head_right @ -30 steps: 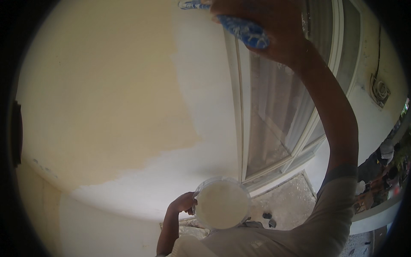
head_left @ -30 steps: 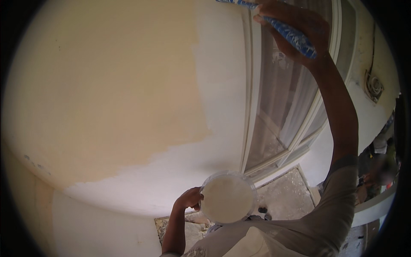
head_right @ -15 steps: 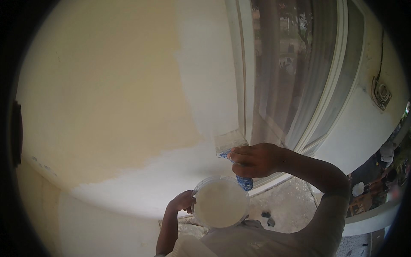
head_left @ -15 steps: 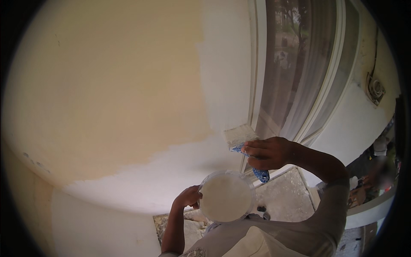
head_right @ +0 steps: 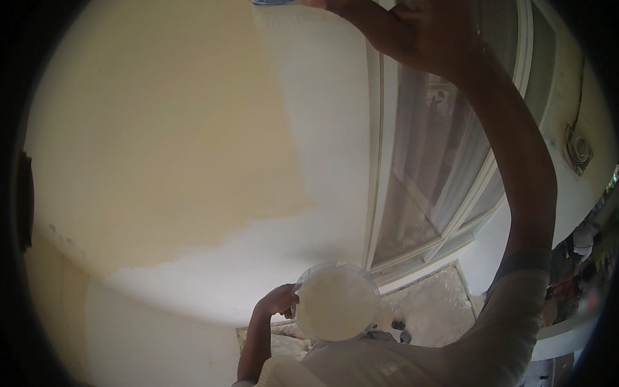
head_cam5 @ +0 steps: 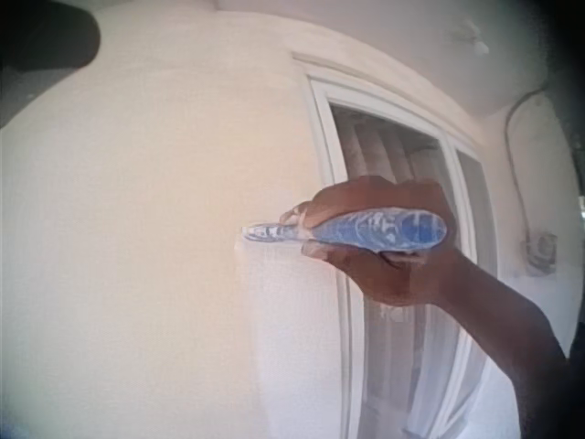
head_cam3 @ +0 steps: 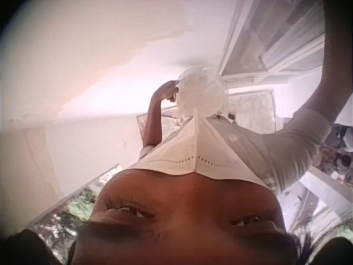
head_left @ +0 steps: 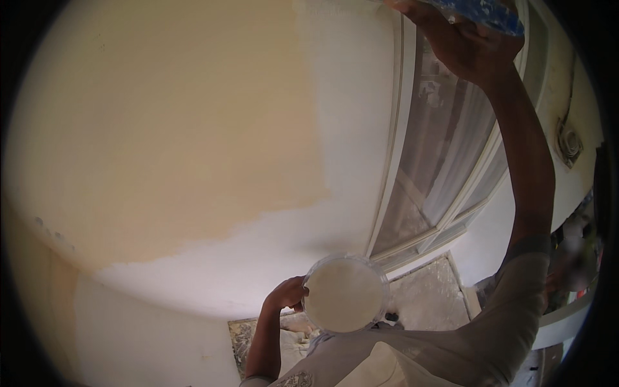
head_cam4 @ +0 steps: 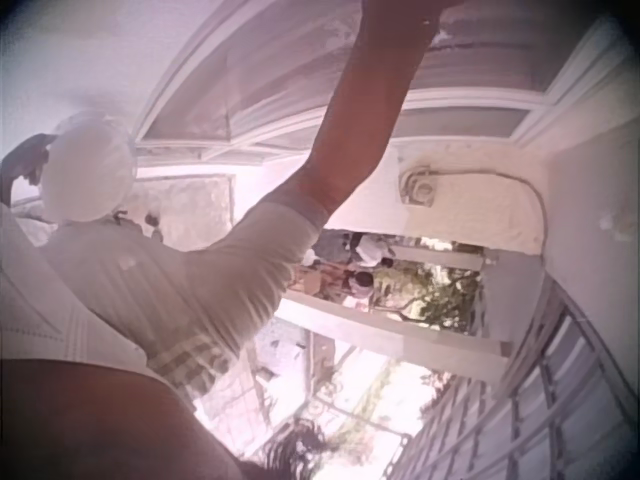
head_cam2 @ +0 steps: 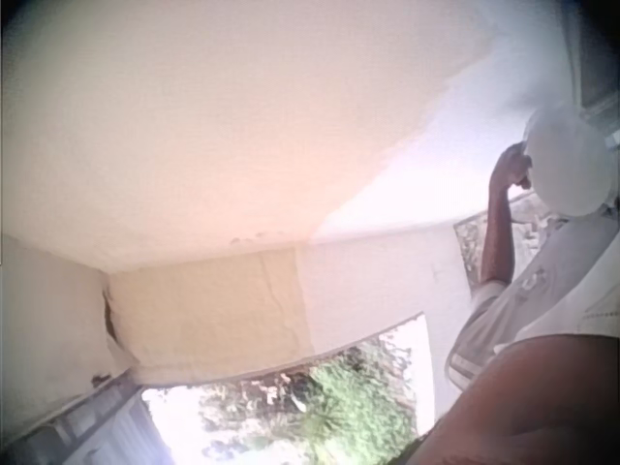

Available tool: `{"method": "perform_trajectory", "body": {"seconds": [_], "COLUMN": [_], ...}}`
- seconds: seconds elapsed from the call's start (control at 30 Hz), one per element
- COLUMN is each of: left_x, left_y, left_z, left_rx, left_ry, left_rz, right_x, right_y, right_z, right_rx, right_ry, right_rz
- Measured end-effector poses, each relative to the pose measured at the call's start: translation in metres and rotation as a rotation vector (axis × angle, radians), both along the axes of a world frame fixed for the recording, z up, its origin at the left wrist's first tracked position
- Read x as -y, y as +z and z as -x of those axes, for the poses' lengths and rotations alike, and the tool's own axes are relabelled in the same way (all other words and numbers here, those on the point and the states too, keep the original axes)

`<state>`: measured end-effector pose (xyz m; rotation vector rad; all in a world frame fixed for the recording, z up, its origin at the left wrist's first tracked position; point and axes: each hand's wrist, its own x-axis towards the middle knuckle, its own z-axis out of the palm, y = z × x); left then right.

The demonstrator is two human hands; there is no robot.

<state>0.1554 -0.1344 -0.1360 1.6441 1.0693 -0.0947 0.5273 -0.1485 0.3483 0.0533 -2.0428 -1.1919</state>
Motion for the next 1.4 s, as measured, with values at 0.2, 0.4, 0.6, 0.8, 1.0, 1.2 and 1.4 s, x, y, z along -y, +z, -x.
{"method": "perform_trajectory", "body": {"seconds": [0.2,0.4,0.6,0.8,1.0,1.2,1.4], "left_x": [0.002,0.006,0.008,0.008,0.008,0.004,0.007], "left_y": [-0.005,0.002,0.013,0.019,0.015,0.016,0.008], "left_z": [0.001,0.004,0.002,0.000,0.001,-0.003,0.003], "left_rx": [-0.013,0.010,0.002,-0.031,-0.011,0.015,0.004], "left_ry": [0.012,0.066,0.045,0.016,0.037,0.033,0.035], "left_rz": [0.013,0.044,0.005,-0.004,0.024,0.033,0.010], "right_x": [0.004,0.013,0.027,0.021,0.005,0.015,-0.001], "right_y": [-0.026,-0.195,-0.321,-0.280,-0.127,-0.064,-0.174], "right_z": [0.010,0.037,0.044,0.043,0.029,0.048,0.058], "right_rx": [-0.007,0.177,0.233,0.111,-0.048,-0.132,-0.015], "right_ry": [-0.216,-0.287,-0.240,-0.226,-0.203,-0.404,-0.285], "right_rz": [-0.160,0.083,0.316,0.520,0.312,-0.172,-0.019]}}
